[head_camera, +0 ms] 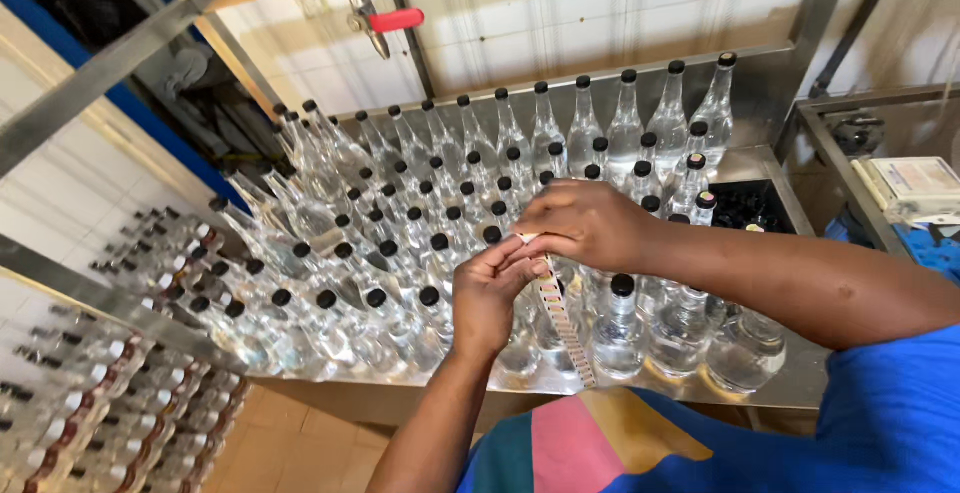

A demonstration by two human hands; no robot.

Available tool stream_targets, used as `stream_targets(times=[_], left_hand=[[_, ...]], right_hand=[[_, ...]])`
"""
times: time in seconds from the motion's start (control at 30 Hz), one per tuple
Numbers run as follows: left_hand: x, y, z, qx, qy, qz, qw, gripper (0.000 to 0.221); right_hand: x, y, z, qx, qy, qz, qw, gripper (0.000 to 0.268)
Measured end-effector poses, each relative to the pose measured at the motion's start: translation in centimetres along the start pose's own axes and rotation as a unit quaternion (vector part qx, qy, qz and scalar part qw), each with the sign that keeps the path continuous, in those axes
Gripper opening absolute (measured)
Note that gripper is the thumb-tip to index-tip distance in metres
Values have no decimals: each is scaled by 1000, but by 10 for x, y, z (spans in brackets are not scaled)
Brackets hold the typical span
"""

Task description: The person applies circular stickers to the black caps of clear glass bottles arranged on a metal rack. They peel stickers from a sheet, place them on the bottle caps, and occasionally move to a nearby table to retrieve more stickers.

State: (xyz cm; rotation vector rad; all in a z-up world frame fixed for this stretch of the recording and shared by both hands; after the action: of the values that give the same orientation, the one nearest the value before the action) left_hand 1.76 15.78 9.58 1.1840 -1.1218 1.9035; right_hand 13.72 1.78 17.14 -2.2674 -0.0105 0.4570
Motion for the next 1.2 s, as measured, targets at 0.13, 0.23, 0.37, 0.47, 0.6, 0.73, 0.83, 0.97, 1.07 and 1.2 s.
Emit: stream_targets(times=[0.13,0.23,0.37,0.47,0.6,0.73,0.83,0.97,1.07,1.2], left_hand=[[39,-11,-17,22,-223,86,971,18],[57,-19,-13,14,-245,184,952,16],[37,-25,-7,31,-295,169,940,17],[19,-30,-9,62,-312,137,938,13],[30,-37,-1,56,-330,230,914,10],[16,-42,4,51,-346,263,899,14],[11,-47,9,45,-364,281,887,20],[7,-49,3,47,-375,224,898,18],[-11,-48,-13,35,-420,226,878,20],[-21,-42,-18,32,-429,208,878,20]], right_hand=[[-7,-20,-6,-13,-85,117,989,17],[-6,-35,-14,-46,-194,164,966,14],[15,-31,-11,-62,-183,133,972,27],[23,-22,-3,-63,-113,89,988,33],[34,-26,-10,-86,-135,81,984,21],[54,-40,-19,-122,-234,104,959,16],[90,-39,-22,-115,-268,111,950,15],[168,-53,-70,14,-297,268,916,22],[232,-48,-124,114,-166,456,867,17],[309,-10,-160,-12,174,484,858,47]])
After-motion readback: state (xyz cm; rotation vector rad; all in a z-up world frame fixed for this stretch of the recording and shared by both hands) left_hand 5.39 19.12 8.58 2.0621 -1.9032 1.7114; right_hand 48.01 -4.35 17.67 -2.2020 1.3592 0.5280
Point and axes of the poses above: each hand's wrist, its own y-axis away from the middle knuckle, its own z-axis out of the palm, x = y × z, the point moved 4 cm from there along -y, towards the middle knuckle, and after that the axes turned 7 degrees about z, right-handed, at the moved point
